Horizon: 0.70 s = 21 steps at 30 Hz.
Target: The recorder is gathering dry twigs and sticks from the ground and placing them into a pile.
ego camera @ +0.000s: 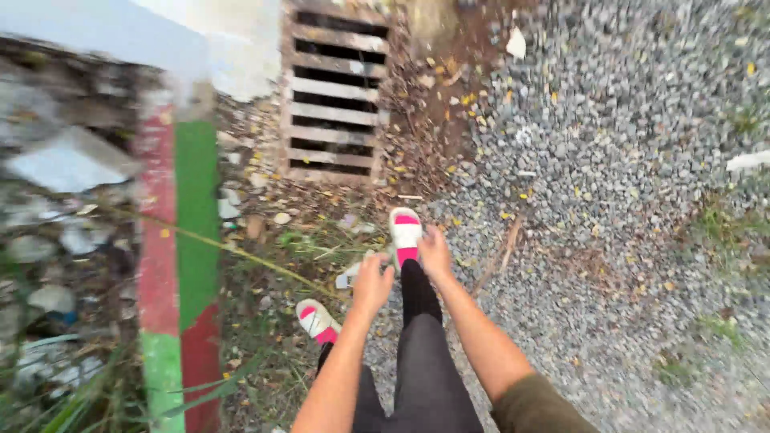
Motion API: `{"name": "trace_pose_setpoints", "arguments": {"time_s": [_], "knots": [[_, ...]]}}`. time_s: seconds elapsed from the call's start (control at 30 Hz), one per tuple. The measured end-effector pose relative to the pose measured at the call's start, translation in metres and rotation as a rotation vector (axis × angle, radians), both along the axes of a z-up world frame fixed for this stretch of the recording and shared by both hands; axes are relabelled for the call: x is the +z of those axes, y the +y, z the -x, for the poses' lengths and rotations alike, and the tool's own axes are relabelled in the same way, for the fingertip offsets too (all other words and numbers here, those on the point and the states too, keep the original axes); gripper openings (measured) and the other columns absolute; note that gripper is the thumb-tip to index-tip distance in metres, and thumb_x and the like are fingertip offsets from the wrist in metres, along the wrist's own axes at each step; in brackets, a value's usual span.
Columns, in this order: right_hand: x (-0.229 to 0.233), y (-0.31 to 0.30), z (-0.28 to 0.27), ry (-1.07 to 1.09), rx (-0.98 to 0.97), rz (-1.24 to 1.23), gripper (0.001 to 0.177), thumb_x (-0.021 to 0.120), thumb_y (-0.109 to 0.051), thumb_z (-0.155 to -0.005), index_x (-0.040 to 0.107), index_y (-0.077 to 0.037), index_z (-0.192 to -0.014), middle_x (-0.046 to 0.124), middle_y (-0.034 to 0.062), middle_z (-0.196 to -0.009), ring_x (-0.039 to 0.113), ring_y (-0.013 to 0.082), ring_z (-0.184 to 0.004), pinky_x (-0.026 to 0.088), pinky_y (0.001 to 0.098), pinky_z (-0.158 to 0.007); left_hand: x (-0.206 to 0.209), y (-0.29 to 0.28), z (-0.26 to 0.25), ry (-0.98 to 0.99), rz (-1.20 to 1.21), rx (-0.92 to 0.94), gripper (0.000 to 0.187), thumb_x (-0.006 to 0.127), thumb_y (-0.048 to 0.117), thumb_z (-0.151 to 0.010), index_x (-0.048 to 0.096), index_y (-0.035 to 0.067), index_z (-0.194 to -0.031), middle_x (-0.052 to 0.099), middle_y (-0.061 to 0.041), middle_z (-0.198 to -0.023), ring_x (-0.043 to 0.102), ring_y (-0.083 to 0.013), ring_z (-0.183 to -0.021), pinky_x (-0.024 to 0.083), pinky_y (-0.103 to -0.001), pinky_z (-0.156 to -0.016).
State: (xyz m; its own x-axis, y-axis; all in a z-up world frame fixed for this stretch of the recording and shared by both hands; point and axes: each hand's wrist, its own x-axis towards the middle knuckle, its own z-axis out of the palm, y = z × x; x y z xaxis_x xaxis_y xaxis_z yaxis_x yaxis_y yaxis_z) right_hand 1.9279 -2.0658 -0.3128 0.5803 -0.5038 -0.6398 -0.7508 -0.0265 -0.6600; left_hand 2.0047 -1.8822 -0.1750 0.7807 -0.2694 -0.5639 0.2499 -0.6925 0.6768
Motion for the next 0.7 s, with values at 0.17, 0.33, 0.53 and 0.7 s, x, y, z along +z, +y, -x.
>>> {"name": "trace_pose_setpoints", "arguments": {"time_s": [0.17, 0.33, 0.53, 0.7], "knots": [[-0.089, -0.052, -0.061, 0.064, 0.156, 0.251, 0.054, 0.074, -0.028, -0.091, 0.057, -0.003, -0.136, 0.068, 0.021, -0.122, 0.066, 0.0349, -0.112, 0.052, 0.0437, -0.095, -0.111, -0.055, -0.023, 0.0, 0.016, -0.019, 0.032, 0.069, 0.015, -0.089, 0.064, -0.001, -0.116, 0.064, -0.023, -0.118, 0.06, -0.0415, -0.114, 0.048, -0.047, -0.1], [-0.18, -0.085, -0.1, 0.024, 0.305, 0.332, 0.067, 0.078, -0.032, -0.089, 0.052, -0.001, -0.142, 0.059, 0.0269, -0.136, 0.056, 0.0433, -0.126, 0.045, 0.0477, -0.108, -0.172, -0.075, -0.047, 0.081, 0.027, -0.028, 0.029, 0.068, 0.014, -0.089, 0.064, 0.0, -0.115, 0.064, -0.022, -0.117, 0.061, -0.0412, -0.116, 0.048, -0.046, -0.103], [-0.265, -0.102, -0.127, 0.066, 0.481, 0.374, 0.081, 0.085, -0.031, -0.085, 0.044, 0.001, -0.147, 0.053, 0.0264, -0.144, 0.051, 0.0428, -0.134, 0.041, 0.0474, -0.113, -0.204, -0.048, -0.001, 0.131, 0.067, 0.097, 0.027, 0.066, 0.012, -0.092, 0.063, 0.001, -0.116, 0.064, -0.022, -0.124, 0.06, -0.0403, -0.119, 0.047, -0.044, -0.104], [-0.292, -0.086, -0.121, 0.291, 0.506, 0.446, 0.078, 0.08, -0.032, -0.092, 0.04, -0.006, -0.153, 0.053, 0.0202, -0.143, 0.051, 0.0411, -0.129, 0.043, 0.0485, -0.107, -0.223, -0.005, 0.05, 0.258, -0.017, 0.152, 0.027, 0.065, 0.016, -0.094, 0.064, 0.003, -0.117, 0.066, -0.019, -0.123, 0.061, -0.0379, -0.12, 0.046, -0.043, -0.105]]}}
